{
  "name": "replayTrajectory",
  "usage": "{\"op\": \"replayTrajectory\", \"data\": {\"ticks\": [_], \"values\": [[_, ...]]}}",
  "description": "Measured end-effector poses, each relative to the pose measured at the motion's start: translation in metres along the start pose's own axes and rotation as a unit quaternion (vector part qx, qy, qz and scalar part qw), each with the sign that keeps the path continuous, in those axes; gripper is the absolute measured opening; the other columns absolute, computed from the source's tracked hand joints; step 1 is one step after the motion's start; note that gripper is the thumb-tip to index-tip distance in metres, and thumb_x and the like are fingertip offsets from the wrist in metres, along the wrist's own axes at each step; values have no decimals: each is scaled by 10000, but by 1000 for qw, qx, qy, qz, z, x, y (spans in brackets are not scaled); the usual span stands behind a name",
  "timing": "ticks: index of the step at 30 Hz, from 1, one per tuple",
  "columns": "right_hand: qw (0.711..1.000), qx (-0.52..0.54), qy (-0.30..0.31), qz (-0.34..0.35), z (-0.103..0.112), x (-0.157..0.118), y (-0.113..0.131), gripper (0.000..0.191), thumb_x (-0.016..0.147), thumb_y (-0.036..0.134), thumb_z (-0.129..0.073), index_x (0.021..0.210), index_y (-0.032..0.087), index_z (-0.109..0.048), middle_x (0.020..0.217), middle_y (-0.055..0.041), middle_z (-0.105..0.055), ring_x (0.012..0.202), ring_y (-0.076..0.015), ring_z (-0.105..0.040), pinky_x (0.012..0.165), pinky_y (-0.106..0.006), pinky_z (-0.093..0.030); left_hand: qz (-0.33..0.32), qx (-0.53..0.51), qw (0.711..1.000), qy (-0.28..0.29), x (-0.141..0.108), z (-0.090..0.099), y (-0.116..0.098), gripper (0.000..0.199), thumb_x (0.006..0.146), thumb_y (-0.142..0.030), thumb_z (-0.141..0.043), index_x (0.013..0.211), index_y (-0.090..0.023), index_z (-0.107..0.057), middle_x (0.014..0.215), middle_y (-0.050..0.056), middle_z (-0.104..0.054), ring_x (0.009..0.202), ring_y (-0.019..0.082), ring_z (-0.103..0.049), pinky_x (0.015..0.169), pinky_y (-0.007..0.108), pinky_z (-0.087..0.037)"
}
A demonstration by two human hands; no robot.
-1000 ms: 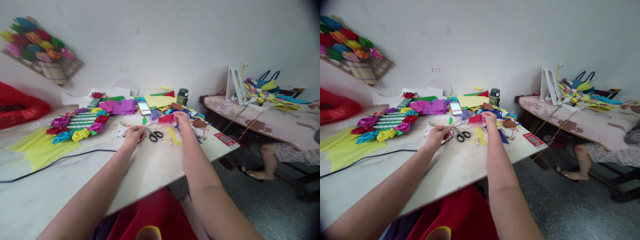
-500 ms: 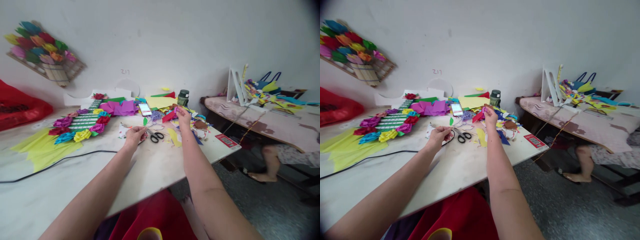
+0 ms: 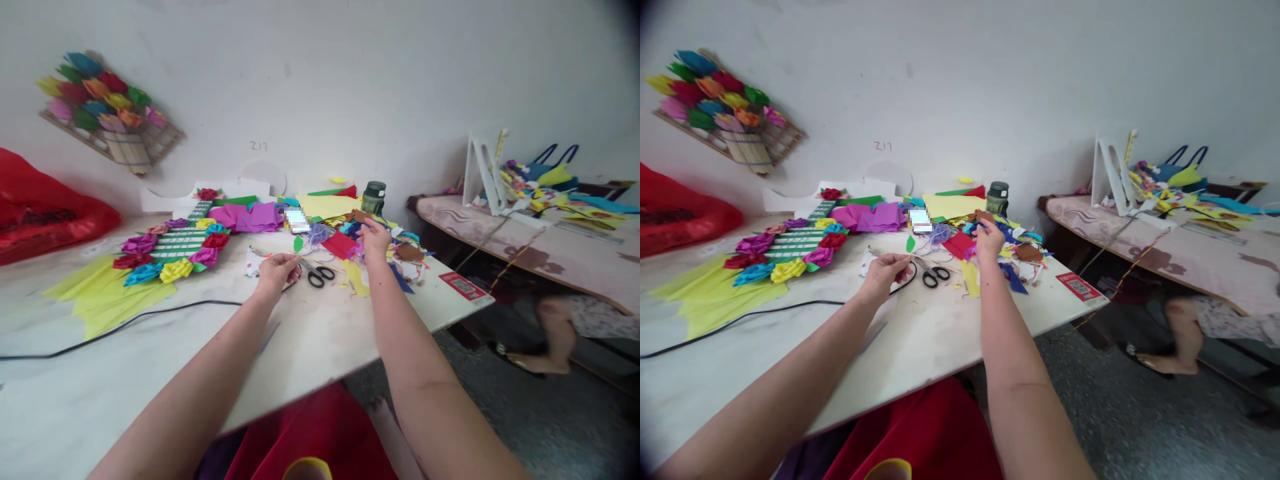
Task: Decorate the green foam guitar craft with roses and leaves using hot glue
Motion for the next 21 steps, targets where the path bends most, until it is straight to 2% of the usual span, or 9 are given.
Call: {"op": "replayTrajectory", "data": {"ticks": [4,9,12,15,19,21], "values": [[993,116,5,-3,-7,0,3,378,732,244,-539,1079,113,-608,807,-63,-684,440,-81,-531,497,-236,-476,5,17,1000,7,3,-1,-3,287,581,-361,-708,683,-115,-599,480,9,-574,364,69,-441,381,208,-286],[979,190,73,-24,-12,-8,22,280,698,201,-586,961,131,-652,944,-79,-676,469,-74,-564,499,-225,-494,-6,43,999,13,10,0,-11,282,594,-367,-701,672,-116,-597,482,21,-581,358,77,-453,375,212,-285],[970,190,146,-46,-15,-13,30,247,700,145,-551,921,135,-661,954,-80,-675,548,-93,-611,540,-219,-515,-23,36,999,14,12,1,-15,272,603,-359,-693,675,-113,-602,490,26,-587,374,76,-454,380,209,-290],[955,175,234,-52,-16,-19,35,333,677,106,-524,980,154,-652,1045,-74,-651,692,-123,-649,579,-220,-530,-22,20,999,13,12,2,-14,294,601,-378,-693,680,-109,-605,492,31,-590,383,71,-445,383,204,-294],[917,196,346,-40,-15,-23,37,526,617,77,-513,1120,209,-594,1306,-52,-489,925,-177,-631,553,-213,-535,-11,-8,1000,17,15,2,-10,334,587,-404,-706,716,-110,-613,525,36,-607,396,69,-448,396,203,-316],[902,196,383,-37,-16,-23,36,601,602,68,-497,1176,234,-553,1371,-39,-416,992,-191,-606,565,-219,-542,-13,-21,1000,18,16,3,-10,339,583,-401,-713,730,-111,-617,567,43,-626,400,67,-453,396,204,-321]]}}
Point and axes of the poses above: each hand's wrist, its own x-axis towards the middle knuckle, its own z-axis out of the back of the hand, y = z × x, the point moved 1 cm from there along x, towards the middle knuckle
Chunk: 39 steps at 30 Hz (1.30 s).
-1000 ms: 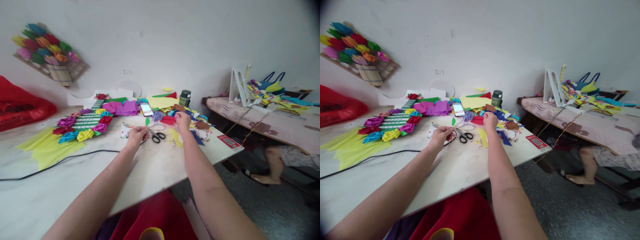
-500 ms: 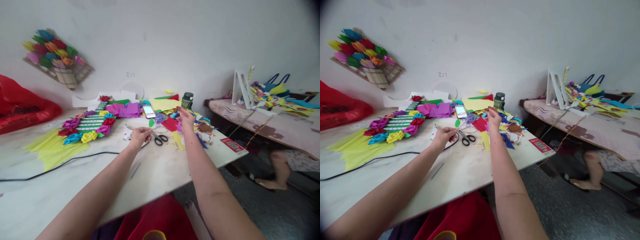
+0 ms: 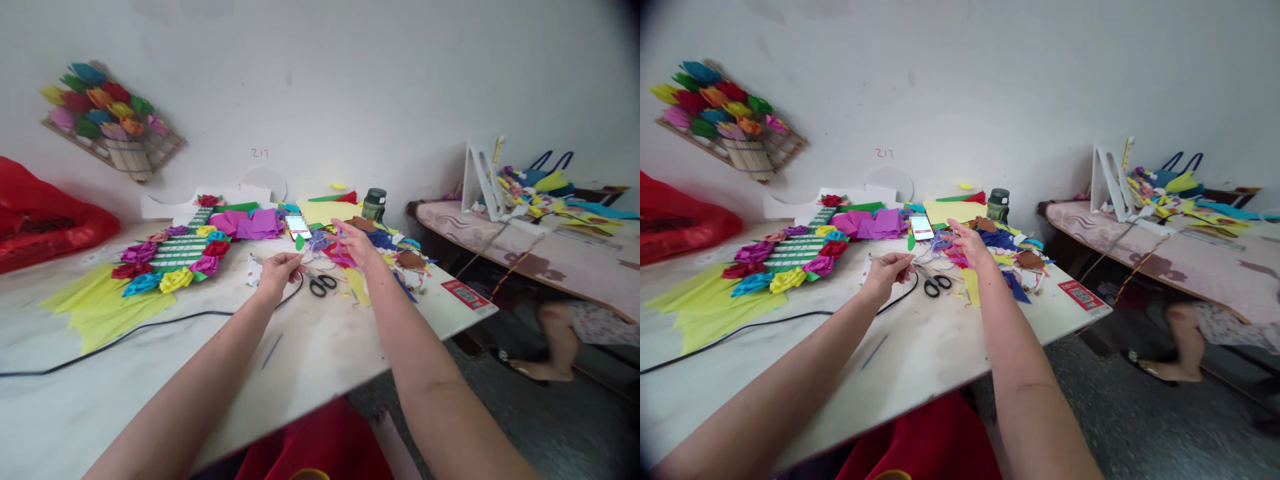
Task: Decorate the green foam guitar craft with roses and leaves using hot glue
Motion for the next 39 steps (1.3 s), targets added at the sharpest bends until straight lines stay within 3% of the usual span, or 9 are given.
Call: {"op": "replayTrajectory", "data": {"ticks": [5,8,13,18,23,29,35,39], "values": [[998,23,63,2,-1,1,-4,723,595,55,-478,1272,309,-446,1463,4,-260,1132,-211,-512,668,-287,-557,1,-20,1000,4,2,-1,-3,334,579,-391,-722,741,-114,-631,778,80,-675,417,51,-472,408,203,-345],[992,75,101,3,-4,2,-7,698,605,64,-497,1242,348,-464,1484,51,-193,1211,-211,-430,775,-333,-534,6,-31,999,12,4,-5,-4,345,551,-381,-745,754,-119,-647,780,60,-658,434,53,-495,407,197,-340],[980,150,134,-6,-12,3,-14,530,705,191,-490,1210,349,-496,1458,61,-266,1223,-210,-405,836,-392,-493,43,-88,995,32,12,-15,-2,305,538,-324,-767,702,-123,-606,689,22,-606,489,75,-546,443,185,-377],[973,174,148,-25,-27,5,-20,405,788,320,-458,1184,289,-539,1375,5,-419,1142,-185,-473,865,-349,-459,55,-168,982,62,23,-28,7,271,552,-267,-762,695,-118,-586,717,27,-611,643,122,-613,565,216,-450],[979,157,128,-26,-40,4,-18,381,847,398,-391,1138,241,-581,1246,-28,-538,1097,-165,-499,866,-318,-448,42,-171,984,4,31,-34,13,206,548,-185,-756,645,-101,-595,665,36,-623,671,115,-605,682,237,-461],[983,152,96,-44,-46,3,-19,340,819,410,-465,1061,232,-625,1077,-35,-627,1005,-166,-549,767,-279,-478,39,-167,985,-5,34,-38,14,181,553,-171,-750,616,-102,-595,629,31,-623,617,99,-588,707,249,-464],[987,153,-16,-40,-36,7,-30,161,695,225,-582,808,167,-681,884,-63,-686,896,-178,-611,770,-291,-480,26,-194,980,-17,34,-36,15,172,536,-153,-748,616,-93,-608,617,23,-623,618,95,-594,764,251,-467],[990,115,-73,-18,-28,10,-37,213,594,82,-580,758,171,-684,796,-30,-695,760,-152,-637,792,-318,-481,29,-184,982,-9,37,-31,15,177,527,-167,-749,619,-87,-621,618,35,-624,620,113,-595,724,258,-480]]}}
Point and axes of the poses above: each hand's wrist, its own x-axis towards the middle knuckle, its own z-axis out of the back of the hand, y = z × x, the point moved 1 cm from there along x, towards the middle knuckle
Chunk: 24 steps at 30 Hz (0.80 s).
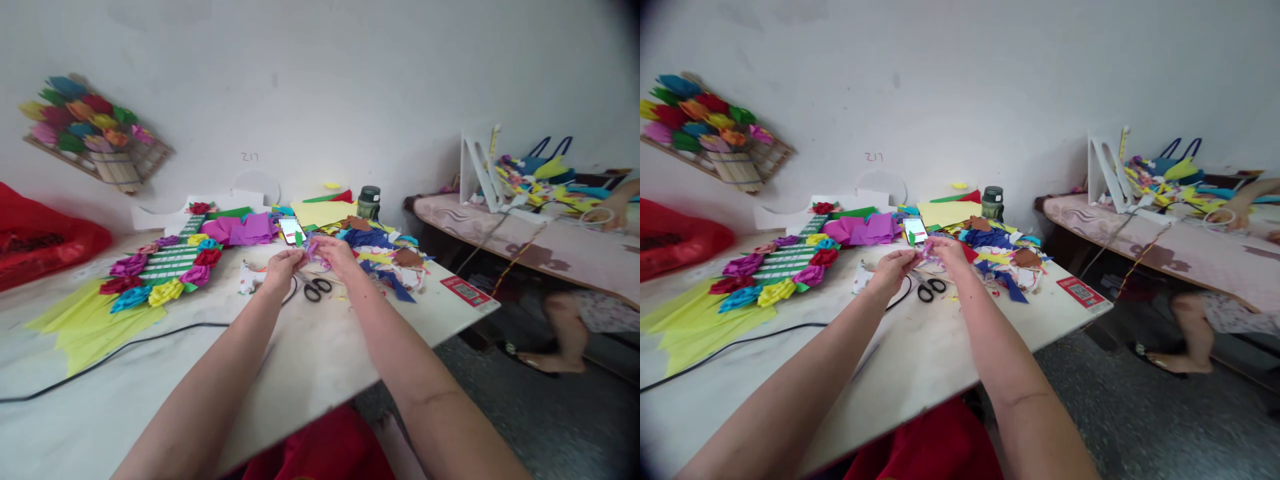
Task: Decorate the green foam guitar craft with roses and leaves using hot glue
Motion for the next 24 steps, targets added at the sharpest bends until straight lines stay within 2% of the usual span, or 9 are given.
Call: {"op": "replayTrajectory", "data": {"ticks": [3,5,7,9,11,13,16,18,24], "values": [[996,-87,-16,28,3,3,-4,250,591,85,-582,795,176,-692,781,-19,-701,701,-144,-632,746,-310,-493,9,10,1000,19,2,3,-2,163,535,-168,-742,602,-87,-618,602,34,-610,593,110,-581,672,255,-486],[978,-194,-31,63,4,3,-4,247,626,123,-578,834,176,-699,807,-30,-706,703,-155,-630,722,-307,-495,15,14,999,38,2,5,-4,149,550,-160,-733,615,-84,-622,609,36,-608,590,108,-578,663,255,-490],[935,-335,-57,101,5,3,-3,241,664,164,-563,855,186,-709,831,-41,-708,750,-182,-634,727,-316,-490,26,20,998,62,1,6,-7,144,569,-155,-722,658,-83,-634,621,39,-610,591,111,-583,660,259,-495],[874,-459,-81,140,5,2,-1,235,685,191,-550,847,206,-719,857,-43,-709,826,-211,-630,761,-331,-477,36,27,996,80,0,6,-11,147,588,-154,-713,693,-81,-641,631,46,-614,594,116,-591,655,260,-498],[835,-516,-96,164,5,1,0,230,690,208,-545,836,225,-723,876,-33,-708,857,-218,-623,777,-330,-466,44,34,995,82,-1,7,-15,136,597,-150,-706,690,-77,-638,633,51,-615,586,115,-593,644,251,-496],[848,-493,-104,162,5,2,-1,227,686,221,-546,830,232,-721,823,-19,-708,785,-197,-626,732,-306,-469,47,37,996,72,-2,7,-17,120,594,-143,-703,663,-77,-629,626,49,-612,572,110,-591,631,240,-492],[912,-376,-102,131,7,6,-6,222,669,242,-555,821,220,-715,675,-4,-683,592,-156,-589,597,-272,-461,49,41,996,65,-2,8,-19,125,588,-147,-708,649,-85,-619,607,44,-606,553,109,-585,609,236,-487],[938,-311,-93,125,8,8,-8,204,661,265,-563,790,208,-711,595,3,-649,505,-138,-541,533,-264,-437,49,46,995,70,-3,9,-19,143,583,-159,-718,653,-90,-614,596,44,-602,547,111,-580,594,239,-484],[942,-297,-83,135,7,6,-4,173,649,312,-585,701,197,-703,513,18,-582,491,-137,-507,542,-273,-430,66,88,990,87,-4,10,-18,177,585,-199,-729,673,-105,-607,533,29,-574,459,87,-517,475,211,-428]]}}
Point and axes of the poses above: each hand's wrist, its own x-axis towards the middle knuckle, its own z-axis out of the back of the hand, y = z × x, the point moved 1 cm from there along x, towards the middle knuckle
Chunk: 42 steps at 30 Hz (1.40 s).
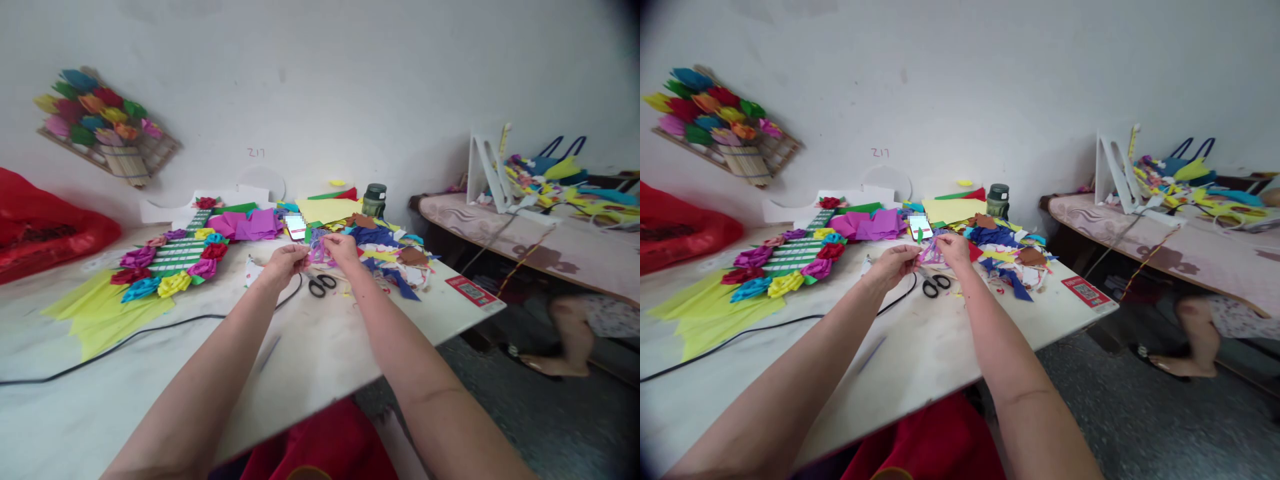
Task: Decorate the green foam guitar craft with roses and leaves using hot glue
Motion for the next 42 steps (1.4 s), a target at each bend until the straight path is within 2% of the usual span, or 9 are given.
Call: {"op": "replayTrajectory", "data": {"ticks": [4,7,12,19,25,31,35,38,42], "values": [[997,-23,-21,65,2,1,5,114,632,268,-593,641,219,-695,679,-13,-637,698,-172,-567,725,-306,-446,3,2,1000,1,-1,-1,0,173,567,-194,-730,656,-113,-605,509,10,-554,431,76,-496,450,198,-411],[995,-7,-32,95,3,2,6,72,599,252,-611,596,215,-673,748,-28,-636,759,-172,-569,735,-297,-445,0,0,1000,1,-3,-3,-2,176,557,-193,-731,644,-113,-600,512,6,-552,417,69,-482,434,192,-402],[997,73,-5,-35,0,-1,3,153,603,308,-599,654,181,-667,461,32,-526,428,-106,-452,474,-249,-393,-1,-3,1000,-7,-5,-5,-5,193,554,-200,-736,645,-111,-592,502,4,-543,408,67,-472,417,191,-393],[957,272,23,-101,4,-6,12,234,519,290,-687,728,186,-665,636,-1,-645,508,-126,-536,541,-284,-468,-1,-14,1000,0,-5,-4,-6,166,579,-178,-720,629,-113,-576,489,1,-530,400,61,-458,410,182,-386],[943,310,35,-115,13,-9,13,197,549,286,-678,717,185,-665,679,-19,-657,591,-162,-595,656,-342,-505,3,-28,1000,9,-5,-2,-7,124,617,-167,-688,685,-104,-606,525,6,-536,443,66,-469,447,192,-411],[951,286,5,-119,16,-6,7,180,580,297,-688,714,176,-690,715,-20,-666,605,-146,-595,633,-305,-498,0,-25,1000,3,-4,1,-4,141,613,-186,-707,681,-105,-613,530,6,-541,446,62,-471,452,183,-419],[951,291,14,-103,15,-6,7,195,581,297,-692,734,175,-701,764,-32,-683,740,-177,-629,702,-304,-498,8,0,1000,1,-7,-3,-2,204,621,-242,-732,732,-117,-615,742,64,-634,554,91,-570,475,184,-448],[945,311,30,-94,11,-7,8,199,575,293,-701,737,176,-703,818,-49,-696,825,-194,-637,761,-317,-495,29,-3,999,30,-10,-12,-1,224,620,-240,-741,762,-124,-612,858,90,-646,655,143,-631,527,219,-489],[939,328,35,-93,6,-8,12,212,569,290,-713,750,179,-702,835,-56,-703,841,-200,-640,791,-332,-493,58,-35,995,70,-10,-23,8,199,621,-201,-737,741,-126,-597,820,76,-650,688,171,-648,596,265,-520]]}}
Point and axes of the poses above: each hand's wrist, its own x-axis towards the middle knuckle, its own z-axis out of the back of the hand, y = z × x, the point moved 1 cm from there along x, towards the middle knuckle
